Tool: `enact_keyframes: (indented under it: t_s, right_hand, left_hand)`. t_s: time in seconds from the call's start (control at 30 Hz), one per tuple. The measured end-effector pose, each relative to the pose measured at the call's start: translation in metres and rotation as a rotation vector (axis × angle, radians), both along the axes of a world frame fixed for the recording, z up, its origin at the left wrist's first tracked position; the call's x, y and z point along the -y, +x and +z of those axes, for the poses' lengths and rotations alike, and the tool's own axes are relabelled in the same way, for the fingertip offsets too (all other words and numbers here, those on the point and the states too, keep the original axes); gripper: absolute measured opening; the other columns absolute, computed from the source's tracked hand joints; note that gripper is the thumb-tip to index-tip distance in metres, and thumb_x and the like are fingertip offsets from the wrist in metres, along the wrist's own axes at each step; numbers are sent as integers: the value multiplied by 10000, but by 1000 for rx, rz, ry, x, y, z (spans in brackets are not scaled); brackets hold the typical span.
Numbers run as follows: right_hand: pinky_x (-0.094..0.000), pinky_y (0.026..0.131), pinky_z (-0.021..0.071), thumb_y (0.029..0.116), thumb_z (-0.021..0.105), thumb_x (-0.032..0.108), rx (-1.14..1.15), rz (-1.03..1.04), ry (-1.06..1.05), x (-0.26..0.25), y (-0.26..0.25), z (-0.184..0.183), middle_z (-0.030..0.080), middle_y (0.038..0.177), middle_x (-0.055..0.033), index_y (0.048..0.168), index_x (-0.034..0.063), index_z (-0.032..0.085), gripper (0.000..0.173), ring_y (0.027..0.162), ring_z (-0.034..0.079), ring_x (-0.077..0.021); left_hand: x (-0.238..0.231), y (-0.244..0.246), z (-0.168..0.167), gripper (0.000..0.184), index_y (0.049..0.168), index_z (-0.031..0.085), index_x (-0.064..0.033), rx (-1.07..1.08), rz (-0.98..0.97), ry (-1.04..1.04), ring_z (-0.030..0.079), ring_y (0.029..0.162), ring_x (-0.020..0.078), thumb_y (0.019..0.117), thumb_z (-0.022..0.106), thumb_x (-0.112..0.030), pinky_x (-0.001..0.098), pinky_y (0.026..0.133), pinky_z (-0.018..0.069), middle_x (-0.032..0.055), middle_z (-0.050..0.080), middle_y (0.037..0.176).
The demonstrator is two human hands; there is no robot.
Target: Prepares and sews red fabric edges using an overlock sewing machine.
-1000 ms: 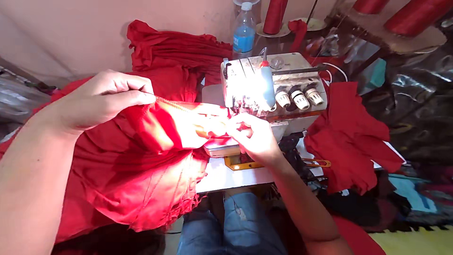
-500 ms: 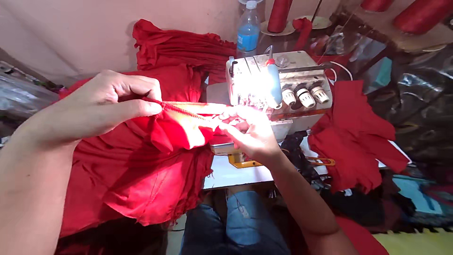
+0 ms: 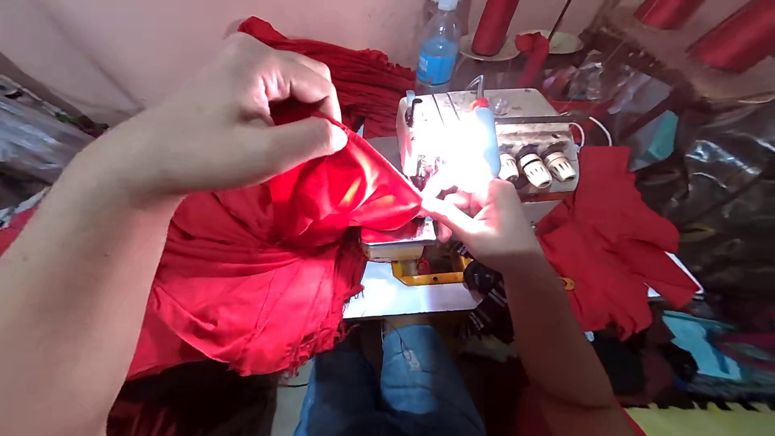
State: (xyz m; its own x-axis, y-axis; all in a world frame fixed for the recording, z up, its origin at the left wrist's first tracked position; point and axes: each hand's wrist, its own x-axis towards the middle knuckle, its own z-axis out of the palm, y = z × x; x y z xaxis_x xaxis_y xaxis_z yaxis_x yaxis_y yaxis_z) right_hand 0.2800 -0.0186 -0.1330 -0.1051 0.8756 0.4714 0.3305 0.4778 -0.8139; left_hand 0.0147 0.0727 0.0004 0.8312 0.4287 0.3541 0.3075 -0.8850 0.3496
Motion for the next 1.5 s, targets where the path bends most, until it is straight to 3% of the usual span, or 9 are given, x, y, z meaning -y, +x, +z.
enact_keyframes:
  t_s: [0.23,0.37,0.43,0.67,1.0,1.1,1.17,1.27,1.5]
  right_hand:
    - [-135,526,452,898,662,144,48,-122,134,3,2,-21,586,754,59,1005,86,685,124,584,513,32]
    - [-267,548,442,856,614,135,321,-91,289,-1,2,-43,645,850,-31,934,90,774,184,670,563,-96]
    - [-371,533,493,897,594,156,474,-57,250,-3,2,-52,650,910,-66,1048,121,789,250,704,635,-188]
    - [-441,588,536,1028,519,127,554,-65,87,2,18,-52,630,972,-113,1057,54,711,208,762,664,-257]
    - [-536,566,537,1000,583,53,831,-338,12,15,20,-57,660,1098,-203,1001,11,703,128,735,692,-381]
    - [-562,582,536,957,629,47,782,-337,-25,22,24,-55,651,1147,-223,1087,35,735,168,767,697,-398]
    - [-527,552,510,942,635,133,684,-316,19,26,25,-50,655,1095,-185,1148,74,745,241,700,662,-341]
    - [-412,547,480,946,622,205,463,-370,146,26,14,-39,656,872,-99,942,53,731,187,649,612,-216]
    - [-191,543,456,921,678,126,69,-174,146,0,-24,-25,683,1037,-71,1116,50,743,219,612,524,-27]
  left_hand:
    - [-2,7,-3,170,852,714,-188,-15,-1,49,581,804,-40,861,683,-354,166,665,483,-108,613,860]
    - [-5,-2,6,200,854,708,-173,0,-20,55,583,813,-37,875,675,-369,173,678,492,-103,624,879]
    - [-3,-3,4,207,851,703,-197,-14,3,61,580,801,-45,877,673,-400,168,663,485,-120,618,866]
    - [3,-5,0,177,808,679,-186,17,-11,33,565,781,-42,867,677,-353,159,639,467,-112,604,848]
    - [14,-20,-2,199,805,677,-199,6,57,64,564,785,-39,897,659,-374,171,650,468,-113,602,846]
    - [16,-23,-3,196,816,687,-198,6,57,52,563,788,-42,892,661,-376,166,648,468,-117,600,853]
    - [16,-23,-5,187,808,683,-193,16,47,42,560,775,-42,886,665,-363,166,637,464,-117,597,841]
    - [19,-24,-5,176,807,675,-203,14,37,30,555,768,-58,889,665,-359,156,633,464,-131,592,839]
    - [18,-35,-7,190,844,684,-196,-26,33,61,548,794,-49,918,641,-365,162,658,462,-125,585,852]
